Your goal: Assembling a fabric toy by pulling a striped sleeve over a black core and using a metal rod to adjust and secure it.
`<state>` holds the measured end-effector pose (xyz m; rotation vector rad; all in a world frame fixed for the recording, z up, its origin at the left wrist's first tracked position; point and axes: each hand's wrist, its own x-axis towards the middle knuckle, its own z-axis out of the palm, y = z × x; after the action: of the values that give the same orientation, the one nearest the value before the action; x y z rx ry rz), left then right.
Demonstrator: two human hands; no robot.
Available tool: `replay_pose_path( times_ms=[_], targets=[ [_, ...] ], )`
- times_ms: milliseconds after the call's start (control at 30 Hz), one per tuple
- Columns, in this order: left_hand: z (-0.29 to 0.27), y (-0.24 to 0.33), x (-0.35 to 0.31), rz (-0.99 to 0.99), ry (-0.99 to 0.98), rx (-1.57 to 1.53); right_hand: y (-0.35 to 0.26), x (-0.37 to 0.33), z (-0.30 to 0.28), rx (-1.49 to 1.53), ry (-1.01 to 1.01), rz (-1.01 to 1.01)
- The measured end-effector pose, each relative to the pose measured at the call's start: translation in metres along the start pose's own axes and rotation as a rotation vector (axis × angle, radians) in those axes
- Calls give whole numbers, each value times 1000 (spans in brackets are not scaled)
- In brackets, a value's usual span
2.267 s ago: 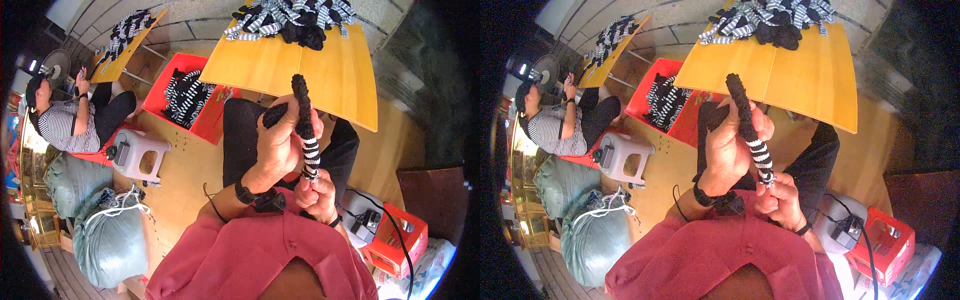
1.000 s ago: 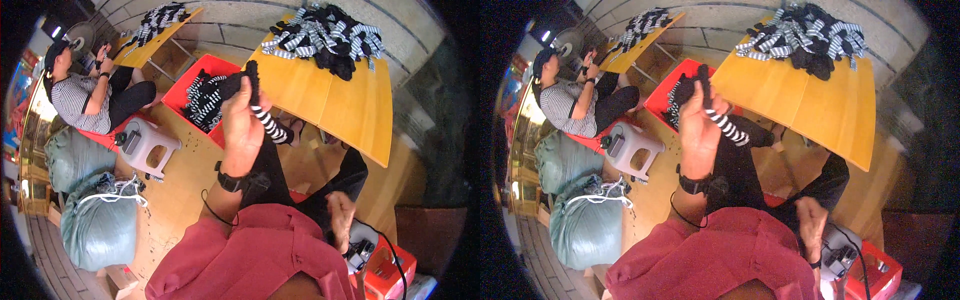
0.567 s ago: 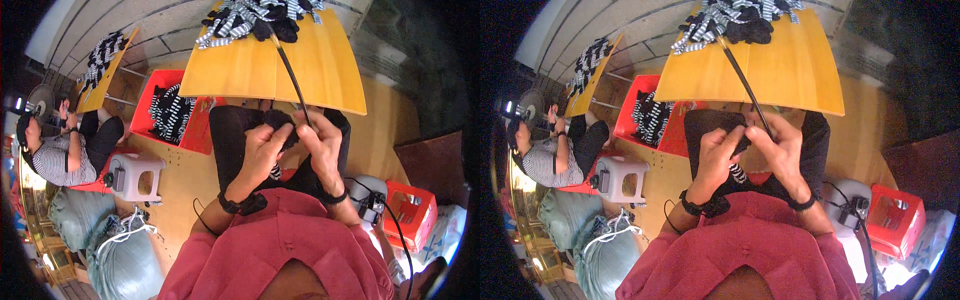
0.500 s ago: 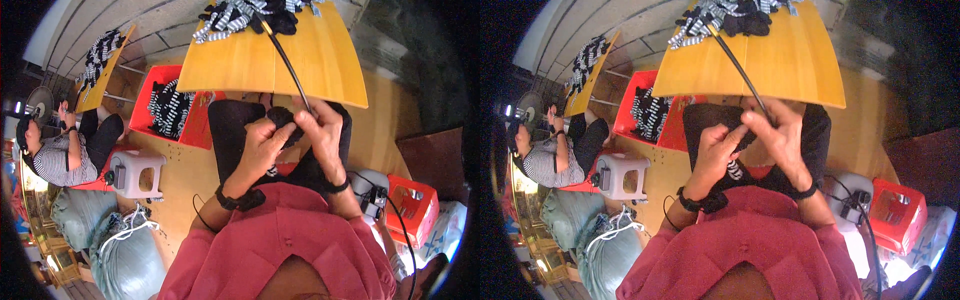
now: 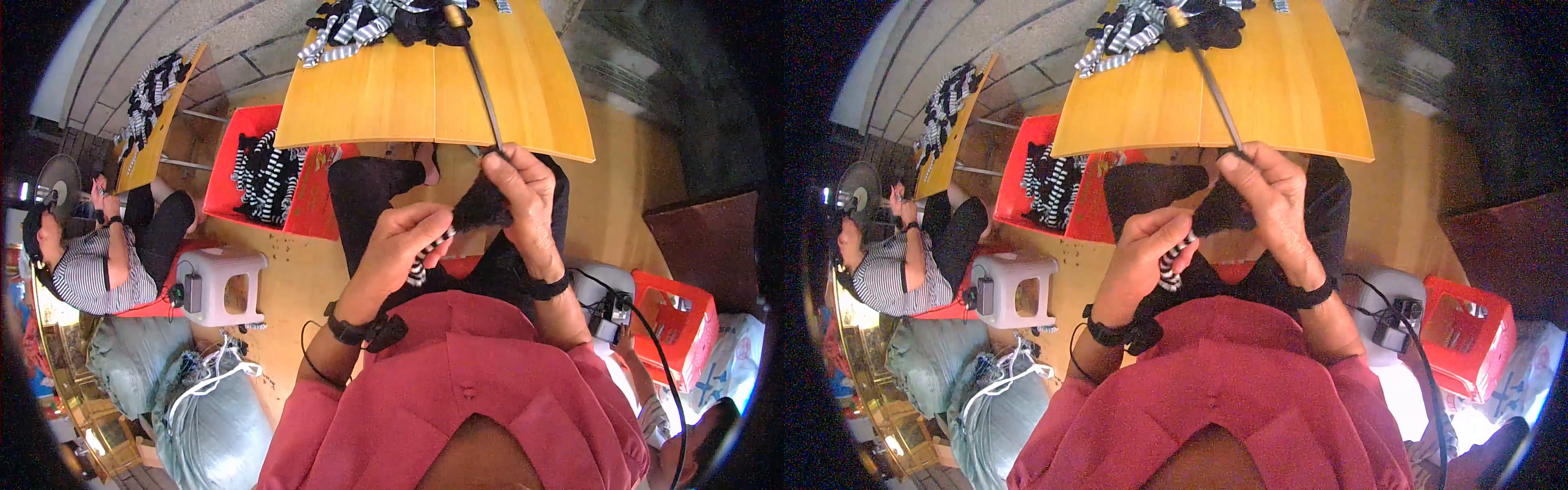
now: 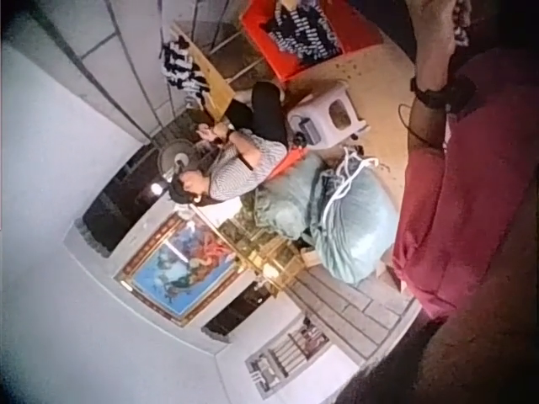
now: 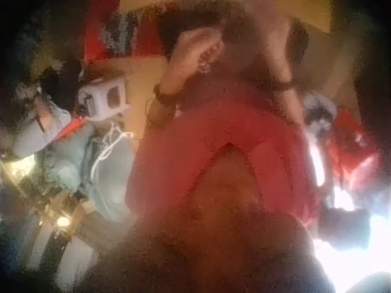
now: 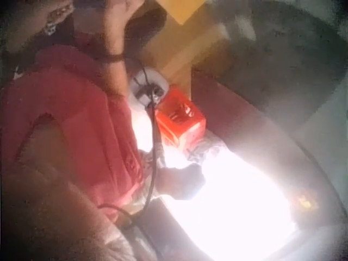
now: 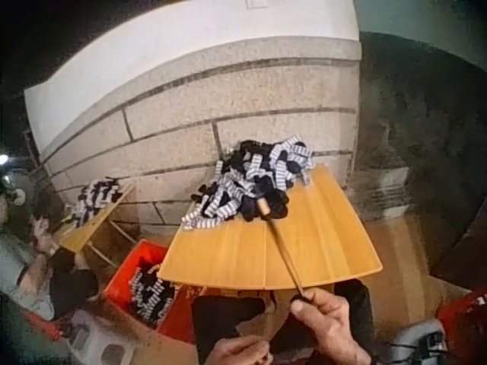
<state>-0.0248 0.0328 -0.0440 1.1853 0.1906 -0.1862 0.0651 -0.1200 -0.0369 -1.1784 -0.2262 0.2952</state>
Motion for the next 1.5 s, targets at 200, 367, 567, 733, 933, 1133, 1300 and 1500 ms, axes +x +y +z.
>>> replay_pose_path(
  times_ms=[200, 367, 567, 733, 933, 1133, 1300, 1500],
  targets=[
    [-17, -12, -9, -14, -54, 92, 1, 8, -11, -248, -39, -136],
    [-36, -25, -20, 13, 17, 133, 5, 29, -20, -241, 176, -136],
    [-62, -9, -40, 17, 207, 143, 28, 61, -12, -465, 47, 81],
    [-117, 30, -57, 228, 567, 213, 41, 97, -20, -528, -32, 79],
    [-214, 51, -48, 512, 940, -3, 54, 134, -40, -731, 90, -60],
    [-225, 35, -23, 469, 891, -24, 39, 180, -1, -1052, 91, -298],
    [-196, 9, 2, 348, 708, -41, 48, 236, 50, -1315, 53, -546],
    [-162, 12, 8, 333, 569, 43, 49, 231, 49, -1749, -56, -433]
  ],
)
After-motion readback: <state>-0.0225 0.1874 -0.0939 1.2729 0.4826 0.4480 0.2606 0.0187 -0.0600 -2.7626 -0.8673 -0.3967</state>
